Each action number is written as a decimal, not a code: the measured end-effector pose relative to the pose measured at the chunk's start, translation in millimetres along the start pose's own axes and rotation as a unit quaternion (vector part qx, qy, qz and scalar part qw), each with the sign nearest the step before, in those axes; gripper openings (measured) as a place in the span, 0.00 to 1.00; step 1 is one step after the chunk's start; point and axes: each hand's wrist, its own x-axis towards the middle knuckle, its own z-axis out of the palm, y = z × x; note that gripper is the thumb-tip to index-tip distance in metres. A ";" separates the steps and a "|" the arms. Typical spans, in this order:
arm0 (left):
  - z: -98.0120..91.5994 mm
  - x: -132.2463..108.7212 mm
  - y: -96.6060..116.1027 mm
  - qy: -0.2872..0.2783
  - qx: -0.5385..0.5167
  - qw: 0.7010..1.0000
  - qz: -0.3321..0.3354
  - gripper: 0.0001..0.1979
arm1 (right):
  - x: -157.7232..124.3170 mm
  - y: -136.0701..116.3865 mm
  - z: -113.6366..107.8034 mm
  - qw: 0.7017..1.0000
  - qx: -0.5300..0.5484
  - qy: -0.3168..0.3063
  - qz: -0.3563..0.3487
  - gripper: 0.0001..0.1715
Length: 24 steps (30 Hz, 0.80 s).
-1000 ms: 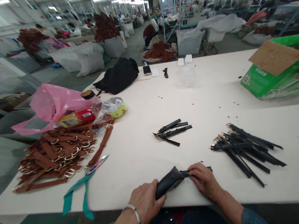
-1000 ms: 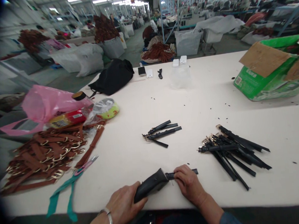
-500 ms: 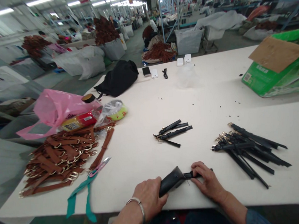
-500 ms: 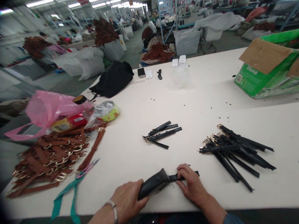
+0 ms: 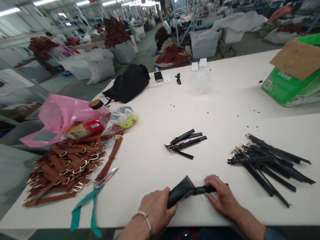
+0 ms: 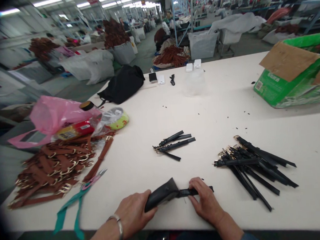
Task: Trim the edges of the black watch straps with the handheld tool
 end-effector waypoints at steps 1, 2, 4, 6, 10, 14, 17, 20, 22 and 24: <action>1.2 -2.4 -0.1 -0.004 0.003 1.000 0.004 0.14 | 0.2 -0.4 -0.4 1.000 -0.003 -0.002 -0.003 0.10; 2.7 -3.8 1.7 -0.009 0.004 1.000 0.006 0.14 | 0.4 -0.6 -0.5 1.000 -0.006 -0.005 -0.005 0.11; 5.4 -3.0 9.2 -0.011 -0.002 1.000 0.002 0.14 | 0.3 -0.2 -0.1 1.000 -0.012 -0.007 -0.010 0.11; 6.8 1.8 17.5 -0.007 -0.019 1.000 -0.006 0.15 | -0.4 1.0 1.0 1.000 -0.018 -0.004 -0.015 0.12; 4.8 10.6 19.5 0.005 -0.043 0.999 -0.023 0.15 | -0.5 1.9 1.3 0.999 -0.041 -0.003 -0.028 0.13; -0.8 0.2 2.1 0.042 -0.039 0.997 -0.044 0.15 | 6.8 -4.7 -3.5 0.997 -0.059 -0.044 -0.025 0.10; -5.9 -16.2 -7.2 0.042 -0.036 0.997 -0.045 0.14 | 16.6 -11.5 -6.8 0.993 -0.074 -0.085 0.020 0.08; -6.7 -28.2 -4.9 0.024 -0.024 0.999 -0.031 0.14 | 25.4 -14.2 -7.6 0.991 -0.071 -0.097 0.053 0.08; -3.5 -30.1 1.1 0.020 -0.015 1.000 -0.010 0.13 | 28.1 -13.1 -7.2 0.992 -0.065 -0.094 0.051 0.08; 1.2 -27.6 7.4 0.020 -0.006 1.000 0.012 0.13 | 27.9 -10.4 -7.1 0.993 -0.067 -0.085 0.042 0.08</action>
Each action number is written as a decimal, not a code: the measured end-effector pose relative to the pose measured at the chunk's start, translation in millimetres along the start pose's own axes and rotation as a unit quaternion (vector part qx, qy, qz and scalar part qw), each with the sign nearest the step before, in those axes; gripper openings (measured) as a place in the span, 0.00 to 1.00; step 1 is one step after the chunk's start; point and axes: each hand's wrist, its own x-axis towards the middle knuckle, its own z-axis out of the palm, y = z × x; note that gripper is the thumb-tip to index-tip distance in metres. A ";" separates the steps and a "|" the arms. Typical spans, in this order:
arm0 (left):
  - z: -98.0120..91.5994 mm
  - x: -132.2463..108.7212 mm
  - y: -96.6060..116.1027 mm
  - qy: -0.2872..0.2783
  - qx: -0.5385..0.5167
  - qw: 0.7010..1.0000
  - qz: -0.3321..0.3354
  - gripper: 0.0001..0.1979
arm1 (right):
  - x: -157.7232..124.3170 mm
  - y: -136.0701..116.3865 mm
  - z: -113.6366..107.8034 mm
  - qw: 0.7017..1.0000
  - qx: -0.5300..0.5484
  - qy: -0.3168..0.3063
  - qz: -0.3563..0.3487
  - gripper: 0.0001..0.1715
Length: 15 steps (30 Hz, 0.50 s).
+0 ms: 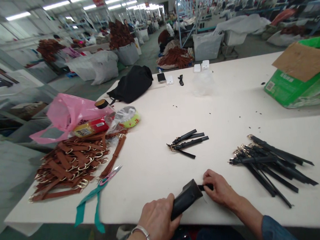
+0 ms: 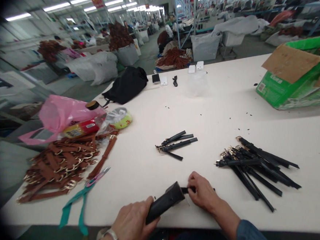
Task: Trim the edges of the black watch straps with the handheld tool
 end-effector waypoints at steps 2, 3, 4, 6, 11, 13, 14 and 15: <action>4.0 4.4 4.5 -0.002 0.012 1.000 0.008 0.13 | -1.9 3.5 0.6 1.000 -0.001 0.021 0.001 0.07; 5.3 6.4 6.3 -0.005 0.019 1.000 0.008 0.13 | -3.1 5.4 0.8 0.999 0.001 0.033 0.005 0.07; 5.9 8.1 8.1 -0.009 0.025 1.000 0.010 0.13 | -4.3 7.3 1.0 0.999 0.006 0.045 0.009 0.06; 5.7 10.3 12.9 -0.021 0.036 0.999 0.012 0.13 | -5.7 10.9 1.4 0.998 0.021 0.056 0.010 0.05; 0.1 18.6 36.4 -0.049 0.044 0.998 0.021 0.14 | -4.9 17.2 0.5 0.997 0.055 0.048 -0.025 0.07; -3.0 24.0 44.2 -0.059 0.038 0.997 0.030 0.14 | -4.5 18.2 -0.5 0.996 0.069 0.045 -0.034 0.08; -4.6 26.2 46.0 -0.062 0.037 0.997 0.032 0.15 | -4.5 18.4 -1.0 0.996 0.074 0.044 -0.038 0.08; -6.0 27.6 45.9 -0.065 0.038 0.997 0.033 0.15 | -4.6 18.4 -1.5 0.995 0.078 0.043 -0.041 0.08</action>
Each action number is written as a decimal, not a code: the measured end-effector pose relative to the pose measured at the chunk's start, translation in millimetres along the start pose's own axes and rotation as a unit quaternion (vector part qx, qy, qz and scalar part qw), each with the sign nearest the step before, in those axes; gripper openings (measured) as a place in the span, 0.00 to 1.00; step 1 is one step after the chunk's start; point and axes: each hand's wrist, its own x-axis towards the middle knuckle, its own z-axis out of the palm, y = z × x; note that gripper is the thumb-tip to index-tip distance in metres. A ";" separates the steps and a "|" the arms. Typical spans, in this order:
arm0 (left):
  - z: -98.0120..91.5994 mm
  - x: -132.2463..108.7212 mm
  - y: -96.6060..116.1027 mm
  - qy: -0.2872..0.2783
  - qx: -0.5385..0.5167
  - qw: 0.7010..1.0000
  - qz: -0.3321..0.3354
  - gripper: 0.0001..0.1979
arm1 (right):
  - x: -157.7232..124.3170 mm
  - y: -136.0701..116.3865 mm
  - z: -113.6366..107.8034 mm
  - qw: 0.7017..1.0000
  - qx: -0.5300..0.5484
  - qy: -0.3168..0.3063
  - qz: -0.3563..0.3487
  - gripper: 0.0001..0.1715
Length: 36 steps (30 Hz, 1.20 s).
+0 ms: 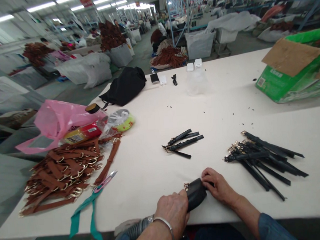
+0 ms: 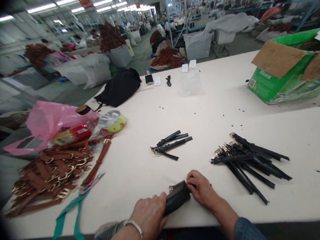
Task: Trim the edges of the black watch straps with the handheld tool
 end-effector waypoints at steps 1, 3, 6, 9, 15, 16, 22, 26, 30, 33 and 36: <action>-1.2 0.1 -2.0 -0.001 0.003 1.000 0.000 0.15 | -0.2 -0.2 -0.3 1.000 0.002 0.001 -0.003 0.08; -2.2 -2.3 -9.2 -0.003 0.014 1.000 -0.006 0.15 | -0.6 -0.6 -0.6 1.000 -0.001 0.006 -0.011 0.09; -2.0 -7.2 -18.7 -0.004 0.038 0.999 -0.016 0.14 | -1.2 -1.4 -0.1 1.000 -0.009 0.015 -0.017 0.09; -2.0 -5.2 -15.5 0.000 0.052 0.999 -0.014 0.15 | -1.5 -1.5 0.6 1.000 -0.010 0.014 -0.014 0.09; -4.0 10.1 -6.2 0.005 0.040 0.999 0.003 0.14 | -2.4 1.0 0.3 0.999 -0.001 0.024 -0.022 0.10; -4.4 10.2 -9.5 0.009 0.041 0.999 0.001 0.14 | -2.5 1.0 0.1 0.999 -0.001 0.024 -0.026 0.10; -8.2 -1.0 -27.7 0.011 0.057 0.998 -0.011 0.12 | -1.7 -1.4 0.3 0.999 -0.006 0.033 -0.025 0.09; -9.4 0.9 -14.5 -0.019 0.054 0.998 -0.017 0.12 | -1.9 -0.1 2.2 0.999 -0.006 0.038 -0.022 0.09; -6.5 10.2 -1.4 -0.018 0.036 0.999 -0.018 0.15 | -3.9 4.4 4.5 0.998 -0.002 0.055 -0.027 0.12; -4.7 15.0 -7.2 -0.003 0.029 0.999 -0.017 0.14 | -5.2 6.1 4.9 0.998 -0.005 0.056 -0.023 0.14; -6.5 16.7 -23.8 0.025 0.026 0.999 -0.039 0.13 | -5.6 5.1 4.3 0.999 -0.016 0.042 -0.014 0.09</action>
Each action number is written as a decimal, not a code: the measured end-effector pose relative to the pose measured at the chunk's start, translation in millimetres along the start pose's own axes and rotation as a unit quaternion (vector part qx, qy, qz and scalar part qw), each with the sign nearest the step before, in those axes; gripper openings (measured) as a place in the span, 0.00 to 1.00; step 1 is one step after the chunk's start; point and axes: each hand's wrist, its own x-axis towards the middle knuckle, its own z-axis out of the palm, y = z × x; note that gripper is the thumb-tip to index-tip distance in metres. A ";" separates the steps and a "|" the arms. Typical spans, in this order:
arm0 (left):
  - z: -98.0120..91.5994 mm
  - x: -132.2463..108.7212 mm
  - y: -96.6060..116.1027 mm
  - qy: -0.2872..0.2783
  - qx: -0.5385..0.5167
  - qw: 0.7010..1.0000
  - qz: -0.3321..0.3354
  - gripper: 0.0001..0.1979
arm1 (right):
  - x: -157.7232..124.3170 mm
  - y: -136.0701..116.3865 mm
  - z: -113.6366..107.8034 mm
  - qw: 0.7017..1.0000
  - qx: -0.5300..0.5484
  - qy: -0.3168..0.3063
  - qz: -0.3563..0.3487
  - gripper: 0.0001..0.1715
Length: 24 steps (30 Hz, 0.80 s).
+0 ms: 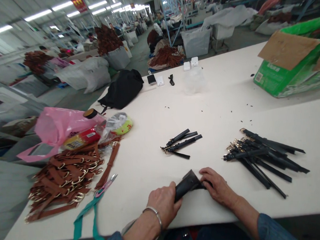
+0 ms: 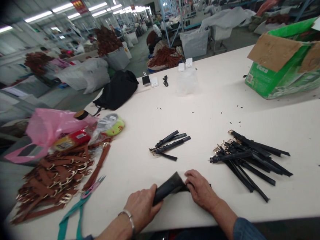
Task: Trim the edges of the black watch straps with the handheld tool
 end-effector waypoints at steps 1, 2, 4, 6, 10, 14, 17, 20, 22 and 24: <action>-1.1 0.1 -6.0 0.009 -0.001 1.000 -0.011 0.13 | 0.1 -0.5 -0.2 1.000 -0.003 -0.003 0.002 0.09; -2.5 -0.5 -11.5 0.017 -0.002 1.000 -0.021 0.13 | 0.2 -1.0 -0.4 1.000 -0.005 -0.005 0.002 0.09; -5.4 -4.2 -19.0 0.025 -0.002 0.999 -0.030 0.13 | 0.5 -1.5 -0.3 1.000 -0.007 -0.002 -0.002 0.09; -7.1 -10.5 -20.4 0.020 0.002 1.000 -0.022 0.13 | 0.8 -1.4 0.1 1.000 -0.007 0.005 -0.004 0.09; -2.2 -19.2 -7.3 -0.015 0.008 1.000 0.006 0.13 | 0.6 0.5 1.4 1.000 -0.008 0.008 0.002 0.09; 8.7 -10.4 8.8 -0.010 0.001 1.000 0.012 0.15 | -1.0 3.7 3.2 1.000 -0.009 0.008 -0.005 0.09; 12.1 -0.3 6.8 0.018 -0.021 1.000 0.012 0.15 | -2.2 4.4 4.2 1.000 -0.013 0.006 0.002 0.09; 10.3 0.5 -9.6 0.026 -0.055 0.998 -0.023 0.15 | -1.2 2.2 4.1 1.000 -0.020 -0.009 0.003 0.09; 8.7 -5.4 -23.2 0.036 -0.076 0.996 -0.044 0.15 | -0.2 0.8 3.9 1.000 -0.029 -0.013 0.001 0.09; 9.7 -13.4 -33.9 0.046 -0.086 0.994 -0.048 0.15 | -1.5 1.6 4.4 0.999 -0.041 -0.013 0.000 0.09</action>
